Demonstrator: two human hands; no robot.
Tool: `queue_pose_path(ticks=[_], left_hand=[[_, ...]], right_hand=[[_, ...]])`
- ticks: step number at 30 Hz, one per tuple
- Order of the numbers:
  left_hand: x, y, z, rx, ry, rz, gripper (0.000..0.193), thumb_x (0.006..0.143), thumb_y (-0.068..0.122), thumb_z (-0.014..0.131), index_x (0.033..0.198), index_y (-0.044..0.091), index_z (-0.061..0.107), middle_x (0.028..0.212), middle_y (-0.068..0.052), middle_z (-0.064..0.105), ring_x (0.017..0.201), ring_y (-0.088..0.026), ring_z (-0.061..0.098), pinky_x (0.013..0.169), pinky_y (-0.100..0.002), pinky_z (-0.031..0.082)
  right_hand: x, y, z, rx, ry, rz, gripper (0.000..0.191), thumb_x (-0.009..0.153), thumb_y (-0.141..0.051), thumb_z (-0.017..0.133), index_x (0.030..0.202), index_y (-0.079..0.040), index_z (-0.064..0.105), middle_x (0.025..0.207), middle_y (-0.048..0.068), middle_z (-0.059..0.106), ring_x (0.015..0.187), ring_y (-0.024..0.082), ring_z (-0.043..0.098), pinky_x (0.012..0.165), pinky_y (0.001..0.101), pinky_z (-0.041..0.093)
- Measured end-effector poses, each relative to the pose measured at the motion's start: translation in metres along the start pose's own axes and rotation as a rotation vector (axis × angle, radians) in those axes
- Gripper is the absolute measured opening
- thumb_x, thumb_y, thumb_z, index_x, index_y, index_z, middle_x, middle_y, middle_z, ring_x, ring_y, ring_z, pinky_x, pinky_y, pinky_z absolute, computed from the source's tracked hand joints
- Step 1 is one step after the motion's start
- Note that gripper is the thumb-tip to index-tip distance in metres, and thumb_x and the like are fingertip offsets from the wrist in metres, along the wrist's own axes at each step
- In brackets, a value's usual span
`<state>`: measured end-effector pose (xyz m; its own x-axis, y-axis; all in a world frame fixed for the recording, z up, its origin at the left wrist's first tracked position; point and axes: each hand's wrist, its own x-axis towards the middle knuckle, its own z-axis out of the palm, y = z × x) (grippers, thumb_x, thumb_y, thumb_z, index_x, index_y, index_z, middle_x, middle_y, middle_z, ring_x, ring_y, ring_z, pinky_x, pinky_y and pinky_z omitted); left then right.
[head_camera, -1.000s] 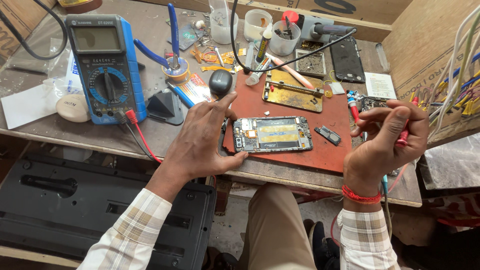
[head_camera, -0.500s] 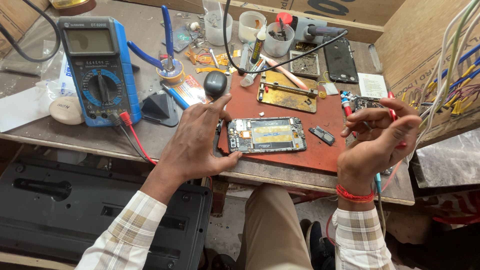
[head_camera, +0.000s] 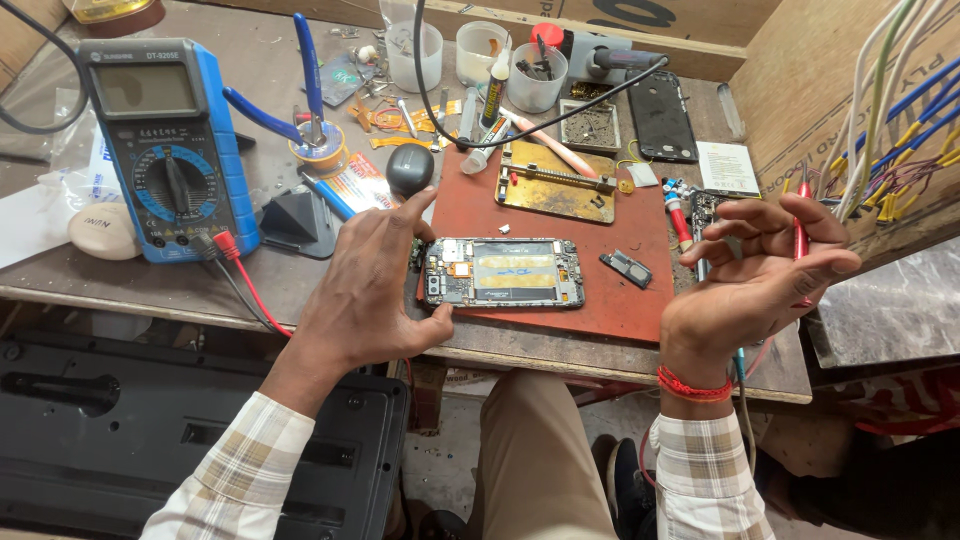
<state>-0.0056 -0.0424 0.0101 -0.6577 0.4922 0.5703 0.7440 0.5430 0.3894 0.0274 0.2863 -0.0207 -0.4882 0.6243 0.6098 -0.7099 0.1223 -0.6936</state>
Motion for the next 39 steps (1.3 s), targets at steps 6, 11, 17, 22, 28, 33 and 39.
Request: queue_pose_path(ticks=[6,11,17,22,28,33,39], left_hand=[[0.001,0.001,0.000,0.003,-0.005,-0.005,0.104,0.064,0.024,0.081,0.153,0.003,0.031,0.114,-0.013,0.059,0.109,-0.034,0.057,0.106,-0.049,0.040],[0.001,0.001,0.000,-0.009,-0.018,-0.016,0.104,0.064,0.026,0.082,0.153,0.003,0.031,0.112,-0.012,0.060,0.108,-0.033,0.058,0.105,-0.049,0.041],[0.001,0.001,0.001,-0.008,-0.003,0.007,0.104,0.064,0.026,0.084,0.152,0.003,0.033,0.113,-0.012,0.061,0.110,-0.033,0.058,0.106,-0.049,0.041],[0.001,0.000,0.000,-0.021,-0.015,0.007,0.104,0.065,0.026,0.085,0.152,0.003,0.033,0.112,-0.011,0.061,0.109,-0.032,0.058,0.105,-0.048,0.041],[0.001,0.002,-0.001,-0.019,-0.016,0.002,0.105,0.065,0.025,0.085,0.153,0.003,0.032,0.111,-0.011,0.062,0.107,-0.031,0.058,0.105,-0.048,0.041],[0.000,0.001,-0.001,-0.027,-0.004,-0.003,0.104,0.066,0.026,0.085,0.153,0.004,0.033,0.113,-0.011,0.062,0.111,-0.032,0.058,0.105,-0.049,0.041],[-0.001,0.000,-0.001,-0.018,-0.006,-0.002,0.105,0.066,0.027,0.085,0.153,0.004,0.032,0.113,-0.011,0.062,0.112,-0.033,0.059,0.106,-0.049,0.041]], right_hand=[[0.000,-0.005,0.002,0.035,0.015,0.029,0.067,0.107,-0.065,0.031,0.127,-0.003,0.049,0.094,0.016,0.068,0.076,0.020,0.063,0.060,0.0301,0.053],[-0.001,-0.013,0.014,-0.036,-0.041,0.003,0.040,0.119,-0.045,0.050,0.121,-0.004,0.051,0.089,0.012,0.066,0.074,0.015,0.062,0.058,0.0265,0.052],[0.007,-0.040,0.022,-0.309,-0.285,0.083,0.014,0.108,-0.005,0.072,0.109,-0.003,0.058,0.092,0.009,0.071,0.063,0.011,0.060,0.061,0.0231,0.047],[0.018,-0.066,0.015,-0.855,-0.635,-0.002,0.014,0.090,-0.003,0.080,0.094,-0.002,0.067,0.089,0.008,0.074,0.078,0.015,0.073,0.072,0.0279,0.057],[0.018,-0.068,0.026,-1.008,-0.775,0.116,0.020,0.076,-0.005,0.084,0.087,-0.001,0.068,0.085,0.010,0.077,0.074,0.020,0.076,0.067,0.0325,0.058],[0.019,-0.067,0.032,-1.087,-0.780,0.132,0.025,0.074,-0.009,0.087,0.089,-0.001,0.069,0.083,0.013,0.076,0.073,0.024,0.075,0.066,0.0365,0.057],[0.022,-0.067,0.036,-1.168,-0.794,0.215,0.030,0.071,-0.011,0.090,0.090,-0.002,0.068,0.079,0.013,0.075,0.069,0.024,0.074,0.064,0.0381,0.055]])
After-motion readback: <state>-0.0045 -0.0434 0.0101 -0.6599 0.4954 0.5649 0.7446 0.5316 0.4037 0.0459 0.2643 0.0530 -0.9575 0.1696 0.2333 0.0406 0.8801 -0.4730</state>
